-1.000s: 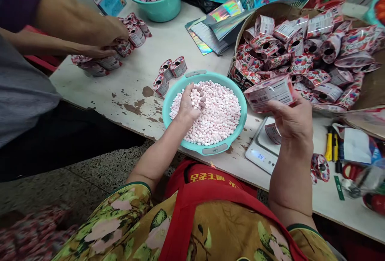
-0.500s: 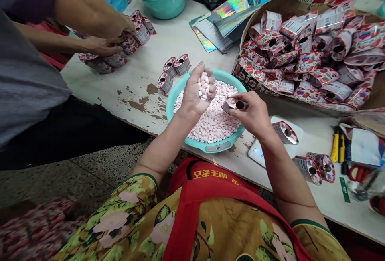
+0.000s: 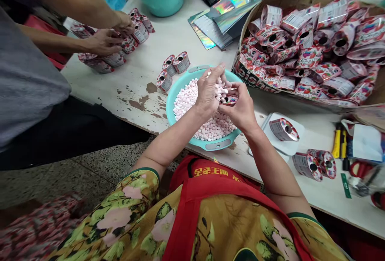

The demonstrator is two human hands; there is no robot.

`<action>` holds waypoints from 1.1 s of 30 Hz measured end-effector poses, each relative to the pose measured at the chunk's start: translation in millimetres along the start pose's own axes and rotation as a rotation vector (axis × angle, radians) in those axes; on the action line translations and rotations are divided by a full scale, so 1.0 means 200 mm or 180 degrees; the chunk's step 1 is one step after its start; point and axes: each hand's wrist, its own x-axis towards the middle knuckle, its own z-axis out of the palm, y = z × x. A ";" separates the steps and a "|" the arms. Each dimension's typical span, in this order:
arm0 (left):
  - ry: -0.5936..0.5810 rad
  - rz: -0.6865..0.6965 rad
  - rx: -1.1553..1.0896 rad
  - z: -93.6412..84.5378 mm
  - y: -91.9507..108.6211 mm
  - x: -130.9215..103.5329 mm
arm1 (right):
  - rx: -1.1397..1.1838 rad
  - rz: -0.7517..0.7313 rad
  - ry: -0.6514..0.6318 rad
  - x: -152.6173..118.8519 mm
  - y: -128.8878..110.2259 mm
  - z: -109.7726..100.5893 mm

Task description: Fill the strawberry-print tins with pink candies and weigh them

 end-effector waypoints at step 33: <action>-0.0043 0.0186 0.0592 0.07 0.05 -0.05 | -0.0114 0.0119 0.0125 -0.02 -0.04 0.00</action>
